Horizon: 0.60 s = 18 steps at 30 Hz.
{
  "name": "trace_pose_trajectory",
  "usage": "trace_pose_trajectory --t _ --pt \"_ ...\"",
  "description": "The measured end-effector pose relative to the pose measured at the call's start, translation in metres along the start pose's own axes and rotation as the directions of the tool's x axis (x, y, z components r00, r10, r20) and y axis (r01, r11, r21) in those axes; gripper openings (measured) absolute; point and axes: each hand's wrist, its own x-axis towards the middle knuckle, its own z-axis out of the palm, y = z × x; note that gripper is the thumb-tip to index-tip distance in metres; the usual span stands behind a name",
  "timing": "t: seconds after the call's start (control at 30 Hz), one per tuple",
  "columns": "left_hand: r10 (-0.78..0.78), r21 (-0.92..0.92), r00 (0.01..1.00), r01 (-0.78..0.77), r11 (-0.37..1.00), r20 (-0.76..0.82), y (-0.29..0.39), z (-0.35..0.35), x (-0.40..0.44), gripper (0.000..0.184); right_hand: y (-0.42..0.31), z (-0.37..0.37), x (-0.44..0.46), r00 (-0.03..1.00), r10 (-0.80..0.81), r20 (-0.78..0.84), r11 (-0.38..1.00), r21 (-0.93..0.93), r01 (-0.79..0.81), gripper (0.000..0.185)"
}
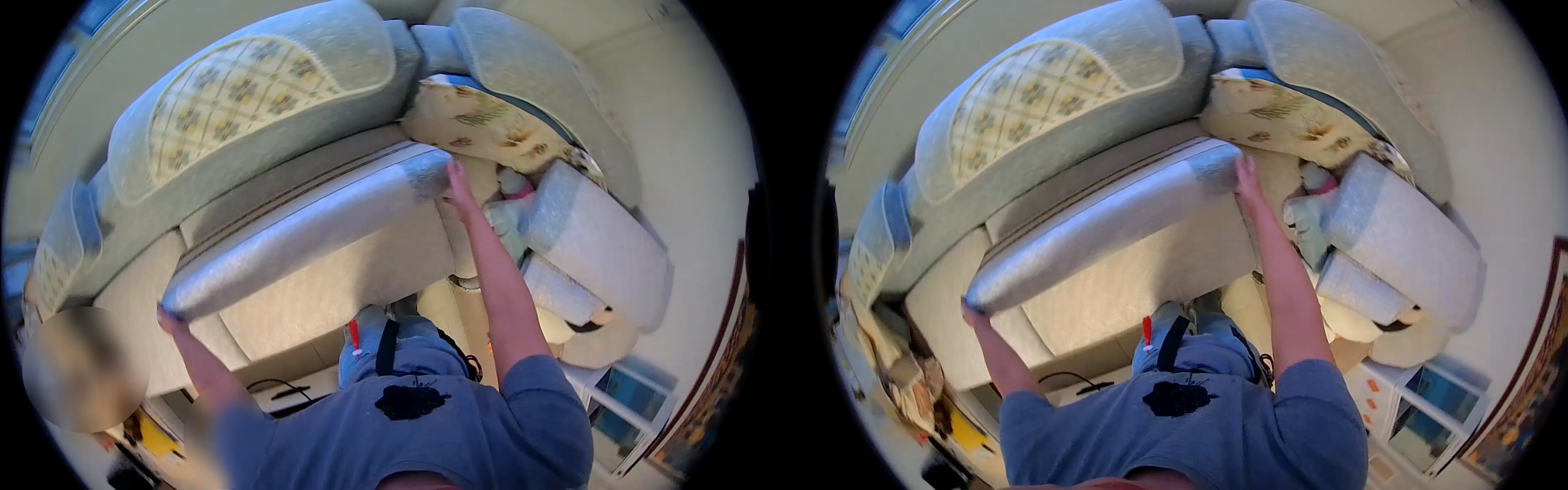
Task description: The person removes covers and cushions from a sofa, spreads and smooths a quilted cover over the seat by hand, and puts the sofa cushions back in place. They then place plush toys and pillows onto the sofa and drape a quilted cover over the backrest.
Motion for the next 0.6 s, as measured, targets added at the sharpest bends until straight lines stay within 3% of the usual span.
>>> trace_pose_trajectory --t 0.03,0.07,0.13,0.2,0.3,0.37,0.47,0.53,0.57,0.6 --pt "0.034 0.115 0.996 -0.025 0.993 -0.08 0.001 0.0 -0.005 0.065 -0.002 0.0 -0.002 0.997 -0.049 0.065 0.999 0.004 0.049 0.069" --pt "0.082 0.226 0.984 -0.044 0.973 -0.16 0.004 0.004 -0.013 0.064 0.008 -0.001 0.012 0.999 -0.051 0.008 0.997 -0.059 0.052 0.069" --pt "0.082 0.24 0.973 -0.029 0.97 -0.216 0.008 0.007 -0.03 0.061 0.029 -0.004 0.033 0.995 -0.066 -0.07 0.992 -0.111 0.058 0.069" --pt "0.08 0.249 0.972 -0.022 0.968 -0.223 0.01 0.008 -0.043 0.06 0.032 -0.003 0.037 0.949 -0.241 -0.205 0.918 -0.366 0.154 0.068" --pt "0.019 0.085 0.997 -0.012 0.996 -0.08 0.008 -0.006 -0.041 0.062 -0.009 0.003 0.002 0.918 -0.348 -0.189 0.842 -0.493 0.218 0.064" --pt "-0.027 0.046 0.998 0.029 0.999 -0.049 0.014 -0.015 -0.052 0.063 -0.031 0.0 -0.01 0.834 -0.519 -0.189 0.772 -0.522 0.362 0.062" --pt "-0.032 0.071 0.994 0.039 0.997 -0.101 0.037 0.003 -0.104 0.067 -0.083 -0.019 -0.054 0.768 -0.621 -0.158 0.686 -0.583 0.435 0.06" --pt "-0.049 0.045 0.998 0.05 0.998 -0.036 0.046 0.007 -0.124 0.067 -0.111 -0.038 -0.087 0.581 -0.805 -0.12 0.531 -0.581 0.617 0.059" --pt "-0.063 0.016 0.998 0.063 0.998 0.005 0.047 0.011 -0.133 0.067 -0.125 -0.05 -0.107 0.566 -0.814 -0.132 0.525 -0.584 0.619 0.059" --pt "-0.054 0.006 0.998 0.054 0.999 0.021 0.046 0.018 -0.142 0.067 -0.137 -0.064 -0.128 0.467 -0.867 -0.174 0.462 -0.634 0.621 0.059"
